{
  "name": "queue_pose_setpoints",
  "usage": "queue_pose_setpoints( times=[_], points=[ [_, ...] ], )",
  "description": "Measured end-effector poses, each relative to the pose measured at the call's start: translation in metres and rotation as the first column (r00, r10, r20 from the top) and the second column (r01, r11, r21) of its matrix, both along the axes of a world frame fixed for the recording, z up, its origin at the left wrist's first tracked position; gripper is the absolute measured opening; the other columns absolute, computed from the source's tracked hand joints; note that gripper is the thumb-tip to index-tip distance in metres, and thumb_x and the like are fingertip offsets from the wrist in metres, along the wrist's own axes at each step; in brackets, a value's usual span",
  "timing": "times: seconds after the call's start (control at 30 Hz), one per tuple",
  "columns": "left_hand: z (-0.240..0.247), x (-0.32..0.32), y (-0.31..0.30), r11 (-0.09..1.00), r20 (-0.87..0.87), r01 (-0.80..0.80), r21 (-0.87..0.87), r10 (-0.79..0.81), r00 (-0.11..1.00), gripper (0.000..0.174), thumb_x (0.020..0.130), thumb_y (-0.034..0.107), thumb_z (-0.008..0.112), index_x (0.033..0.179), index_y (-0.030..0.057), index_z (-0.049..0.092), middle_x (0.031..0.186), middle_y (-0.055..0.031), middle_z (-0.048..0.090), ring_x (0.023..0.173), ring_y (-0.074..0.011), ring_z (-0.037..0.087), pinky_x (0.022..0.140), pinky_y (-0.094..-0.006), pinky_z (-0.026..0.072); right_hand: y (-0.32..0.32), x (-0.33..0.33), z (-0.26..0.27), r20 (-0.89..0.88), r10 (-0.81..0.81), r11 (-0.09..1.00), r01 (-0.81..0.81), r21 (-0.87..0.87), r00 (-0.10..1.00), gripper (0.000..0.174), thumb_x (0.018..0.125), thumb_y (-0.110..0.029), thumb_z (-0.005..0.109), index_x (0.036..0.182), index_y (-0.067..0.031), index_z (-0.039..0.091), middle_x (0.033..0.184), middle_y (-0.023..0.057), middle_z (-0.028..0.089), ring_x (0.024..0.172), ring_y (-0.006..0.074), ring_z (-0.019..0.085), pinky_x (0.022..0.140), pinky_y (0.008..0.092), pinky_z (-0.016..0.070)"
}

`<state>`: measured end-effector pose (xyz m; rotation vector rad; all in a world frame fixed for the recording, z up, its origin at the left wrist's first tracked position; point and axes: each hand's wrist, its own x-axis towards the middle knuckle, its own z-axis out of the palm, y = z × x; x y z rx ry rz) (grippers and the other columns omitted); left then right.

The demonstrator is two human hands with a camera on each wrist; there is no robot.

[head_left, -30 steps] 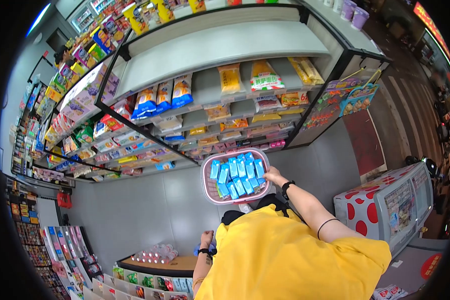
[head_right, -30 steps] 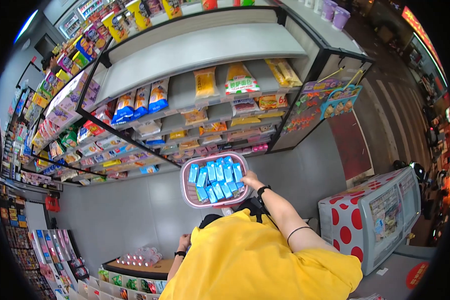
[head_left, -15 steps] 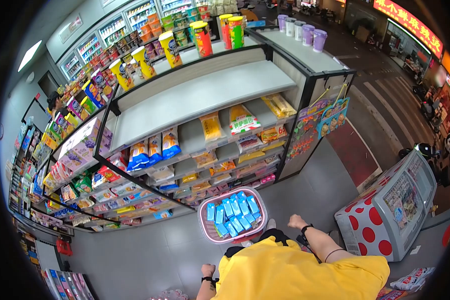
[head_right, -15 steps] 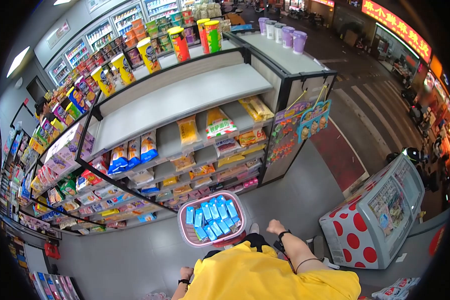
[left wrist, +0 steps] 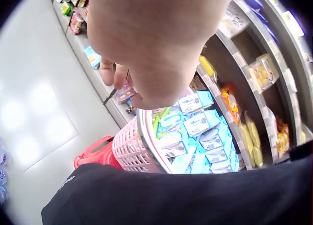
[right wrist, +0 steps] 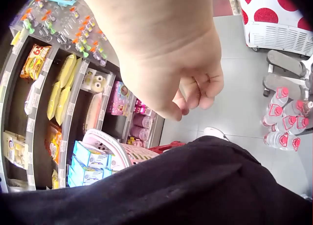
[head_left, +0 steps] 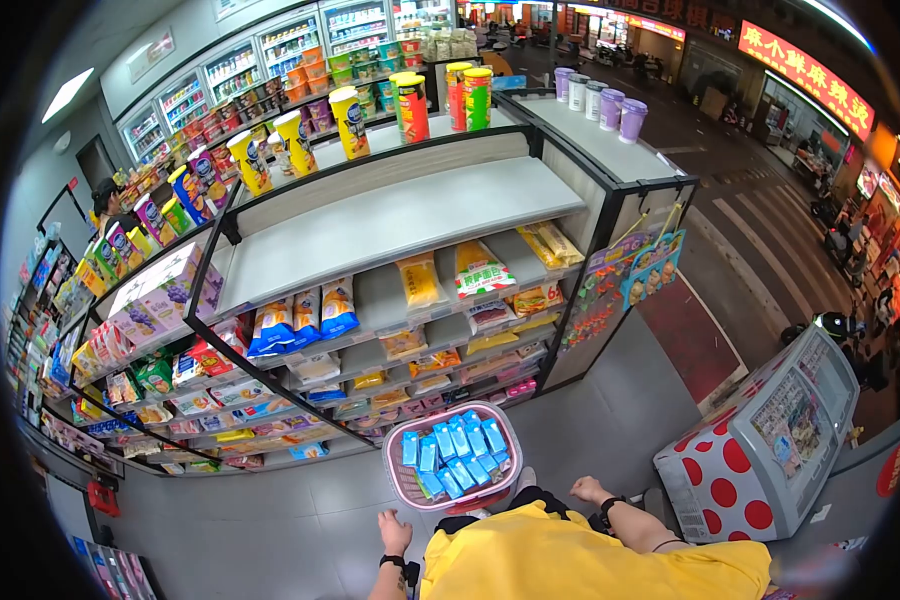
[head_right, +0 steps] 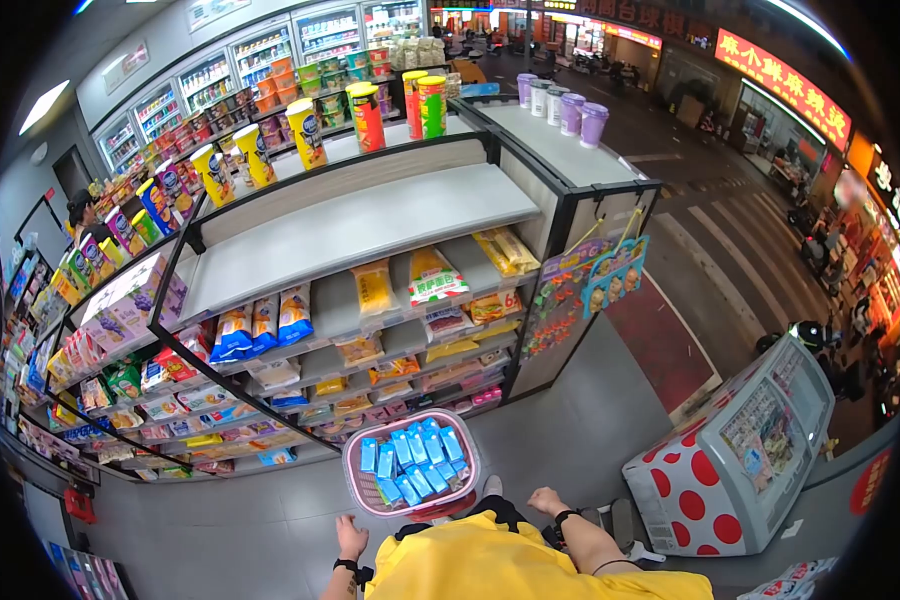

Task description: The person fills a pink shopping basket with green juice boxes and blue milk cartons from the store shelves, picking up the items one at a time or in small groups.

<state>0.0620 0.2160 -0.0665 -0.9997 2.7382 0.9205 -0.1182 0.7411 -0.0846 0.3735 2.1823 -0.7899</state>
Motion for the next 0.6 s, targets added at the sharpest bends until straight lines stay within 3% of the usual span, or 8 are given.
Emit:
queue_pose_setpoints(
  times=[0.13,0.23,0.33,0.43,0.53,0.6],
  points=[
    [0.008,-0.017,0.003,0.98,-0.122,0.17,-0.104,-0.182,0.976,0.063,0.073,0.014,0.075,0.129,-0.0019,0.051,0.14,-0.0239,0.041,0.127,-0.0409,0.043,0.109,-0.047,0.0397,0.001,-0.001,-0.006,0.0,-0.043,0.998,0.043,-0.035,0.999,0.018,0.081,-0.022,0.077,0.084,-0.0054,0.071,0.075,0.007,0.071,0.067,0.0168,0.069,0.066,0.0323,0.0565],
    [-0.001,-0.019,0.007,0.97,-0.044,0.233,-0.07,-0.237,0.971,0.066,0.074,0.019,0.075,0.134,0.0013,0.051,0.137,-0.0222,0.047,0.126,-0.0399,0.045,0.109,-0.0469,0.0397,0.001,-0.002,-0.007,-0.014,-0.048,0.998,0.047,-0.049,0.999,0.019,0.08,-0.023,0.076,0.088,-0.0054,0.072,0.075,0.0081,0.072,0.067,0.0182,0.07,0.066,0.0332,0.0563],
    [-0.02,-0.016,0.007,0.946,0.143,0.324,-0.022,-0.318,0.937,0.066,0.077,0.028,0.075,0.135,0.0048,0.054,0.137,-0.0201,0.051,0.127,-0.0392,0.046,0.11,-0.0466,0.0386,0.0,-0.002,-0.005,-0.008,-0.02,0.999,0.02,-0.034,1.0,0.02,0.081,-0.023,0.075,0.089,-0.0052,0.071,0.075,0.0081,0.072,0.069,0.019,0.07,0.067,0.0334,0.0564],
    [-0.046,-0.003,0.007,0.94,0.191,0.338,-0.037,-0.325,0.926,0.06,0.078,0.037,0.073,0.13,0.008,0.062,0.135,-0.0174,0.058,0.128,-0.0378,0.046,0.11,-0.0461,0.0379,-0.002,-0.002,-0.005,0.002,0.002,1.0,-0.002,-0.018,1.0,0.02,0.081,-0.023,0.075,0.088,-0.0055,0.071,0.076,0.0081,0.072,0.07,0.0199,0.071,0.07,0.0341,0.0566],
    [-0.058,0.005,0.007,0.953,0.334,0.293,0.076,-0.302,0.893,0.054,0.078,0.04,0.073,0.121,0.0081,0.068,0.13,-0.0156,0.062,0.13,-0.0359,0.046,0.112,-0.0461,0.0352,-0.004,-0.002,-0.008,-0.002,0.028,0.999,-0.028,-0.016,1.0,0.019,0.081,-0.024,0.074,0.087,-0.0061,0.072,0.077,0.0082,0.073,0.071,0.0205,0.071,0.072,0.0347,0.0566],
    [-0.062,0.014,0.009,0.981,0.349,0.131,0.145,-0.174,0.921,0.046,0.079,0.041,0.072,0.112,0.0078,0.072,0.118,-0.0163,0.069,0.121,-0.0341,0.058,0.106,-0.0439,0.0432,-0.006,-0.005,-0.015,-0.01,0.059,0.998,-0.059,-0.022,0.998,0.019,0.081,-0.025,0.072,0.087,-0.0068,0.073,0.077,0.0082,0.074,0.071,0.0208,0.071,0.073,0.035,0.0565]
  ],
)
